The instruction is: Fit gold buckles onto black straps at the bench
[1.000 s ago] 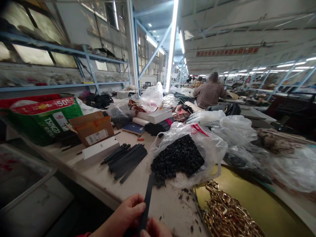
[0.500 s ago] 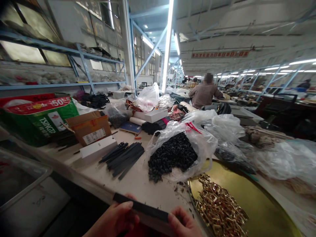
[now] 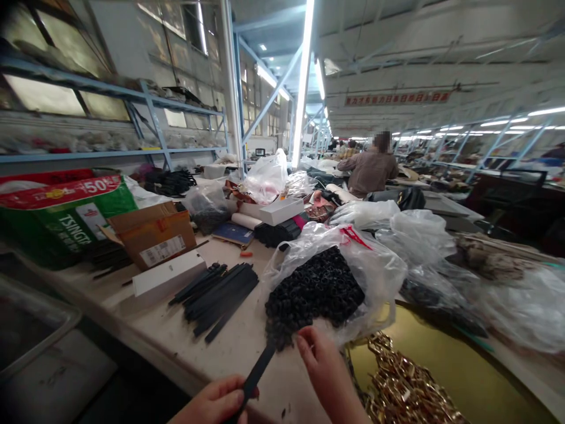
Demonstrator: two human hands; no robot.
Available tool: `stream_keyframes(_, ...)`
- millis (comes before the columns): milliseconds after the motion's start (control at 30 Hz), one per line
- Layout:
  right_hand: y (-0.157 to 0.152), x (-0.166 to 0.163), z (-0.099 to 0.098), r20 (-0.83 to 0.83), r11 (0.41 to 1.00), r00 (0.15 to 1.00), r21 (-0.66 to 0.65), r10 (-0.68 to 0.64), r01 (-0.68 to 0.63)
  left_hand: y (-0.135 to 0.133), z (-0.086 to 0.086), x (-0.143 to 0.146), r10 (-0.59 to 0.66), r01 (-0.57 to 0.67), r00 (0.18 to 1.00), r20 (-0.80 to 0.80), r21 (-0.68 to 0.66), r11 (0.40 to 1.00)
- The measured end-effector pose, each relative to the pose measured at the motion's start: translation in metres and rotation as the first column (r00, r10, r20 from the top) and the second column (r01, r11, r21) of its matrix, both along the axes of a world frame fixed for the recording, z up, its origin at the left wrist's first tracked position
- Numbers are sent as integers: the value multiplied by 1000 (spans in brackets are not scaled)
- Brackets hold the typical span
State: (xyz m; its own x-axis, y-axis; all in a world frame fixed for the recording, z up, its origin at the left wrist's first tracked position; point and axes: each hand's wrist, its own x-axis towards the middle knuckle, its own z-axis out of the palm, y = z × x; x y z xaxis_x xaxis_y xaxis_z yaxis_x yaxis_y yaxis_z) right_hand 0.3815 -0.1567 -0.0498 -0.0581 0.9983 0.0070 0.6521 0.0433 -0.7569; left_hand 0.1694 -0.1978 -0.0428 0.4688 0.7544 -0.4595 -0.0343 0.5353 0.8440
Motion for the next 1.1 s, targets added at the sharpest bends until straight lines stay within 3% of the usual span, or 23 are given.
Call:
stream_keyframes(67, 23, 7, -2, 318, 991, 946, 134, -66, 24, 7, -2, 4, 98, -94, 994, 37, -107, 990)
stream_keyframes(133, 39, 8, -8, 488, 986, 867, 169, -95, 13, 11, 0, 7, 170, -154, 983, 71, -189, 970)
stream_keyframes(333, 43, -3, -24, 616, 985, 779, 172, -118, 13, 18, 2, 8, 212, -186, 975, 64, -283, 941)
stream_keyframes(467, 34, -1, -30, 630, 979, 765, 204, -131, -1, 17, -4, 9, 200, -176, 978, 58, -287, 942)
stream_keyframes(567, 31, 5, -35, 589, 977, 795, 213, -149, 25, 20, -10, 9, 162, -155, 987, 19, -187, 970)
stream_keyframes(633, 31, 9, -40, 563, 975, 815, 221, -139, 14, 29, -14, 10, 173, -178, 979, -107, -35, 983)
stream_keyframes(733, 34, 16, -51, 526, 967, 842, 254, -122, -19, 54, -19, 14, 255, -208, 914, -315, 175, 962)
stream_keyframes(867, 29, 19, -59, 474, 934, 870, 353, -132, -51, 80, -21, 16, 315, -197, 854, -414, 303, 932)
stream_keyframes(1000, -12, 19, -51, 389, 914, 918, 396, -74, -94, 73, -11, 7, 361, -117, 812, -459, 478, 871)
stream_keyframes(1100, -59, 19, -41, 323, 924, 938, 306, 127, -230, 57, -4, 1, 313, -5, 846, -431, 581, 814)
